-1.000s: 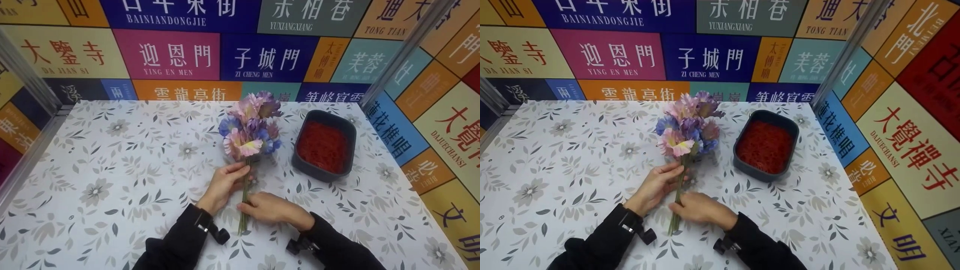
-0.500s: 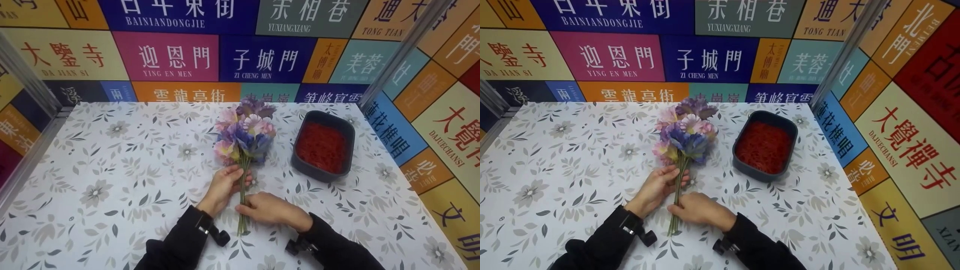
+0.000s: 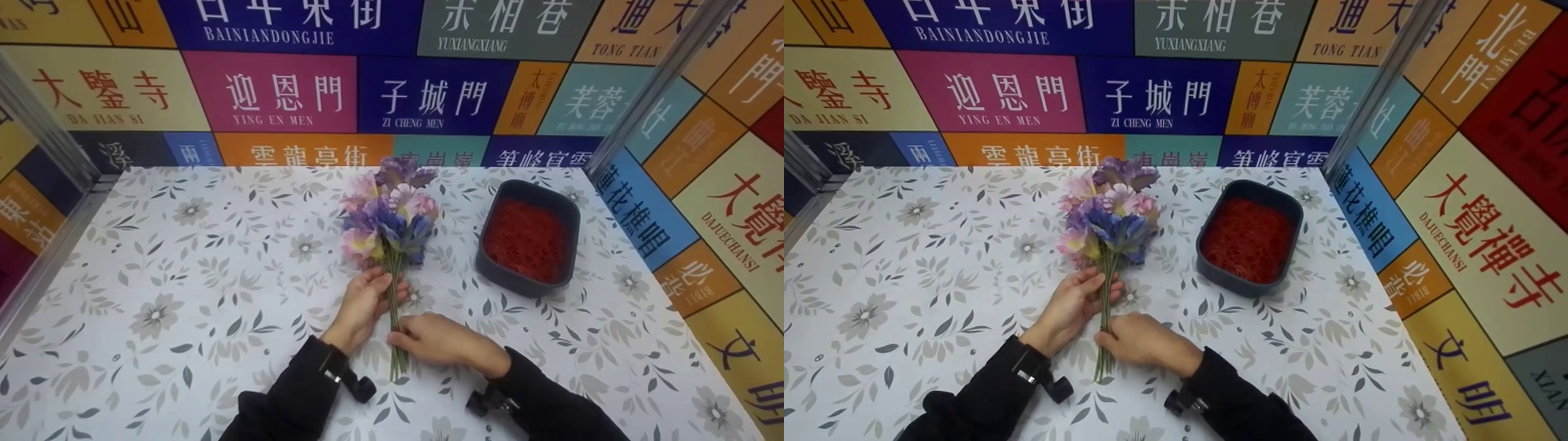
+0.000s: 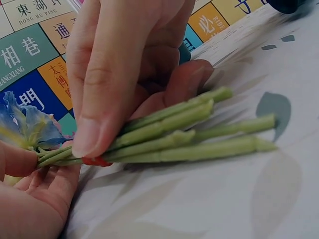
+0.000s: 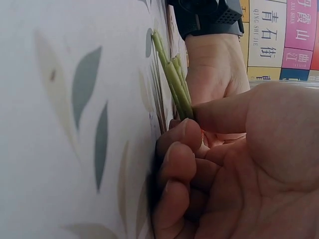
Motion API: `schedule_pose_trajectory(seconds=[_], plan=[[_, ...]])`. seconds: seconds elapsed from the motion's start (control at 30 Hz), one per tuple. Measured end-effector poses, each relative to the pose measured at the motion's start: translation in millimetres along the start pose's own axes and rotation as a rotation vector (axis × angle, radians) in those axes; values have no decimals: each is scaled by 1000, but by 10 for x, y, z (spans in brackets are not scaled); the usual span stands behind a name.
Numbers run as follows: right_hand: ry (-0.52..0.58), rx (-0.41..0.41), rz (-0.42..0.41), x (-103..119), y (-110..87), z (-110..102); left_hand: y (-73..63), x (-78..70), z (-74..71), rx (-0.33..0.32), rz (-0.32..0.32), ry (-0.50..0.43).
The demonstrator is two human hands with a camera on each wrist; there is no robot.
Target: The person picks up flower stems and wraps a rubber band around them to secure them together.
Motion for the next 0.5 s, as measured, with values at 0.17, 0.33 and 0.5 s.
schedule_pose_trajectory(seconds=[0.17,0.33,0.5], plan=[[4,9,21,-17,-6,5,-4,2,-8,-12,1,-5],[19,21,27,-23,-9,9,-7,-2,3,-7,5,7],[15,20,27,-22,1,2,0,-4,6,-5,8,3]])
Point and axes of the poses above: each hand's wrist, its own y-axis towards the middle knuckle, its own z-axis out of the palm, x = y × z, the point moved 7 cm from there along y, towards the middle knuckle, and after that the axes turned 4 degrees about -y, right-handed, at the moved point
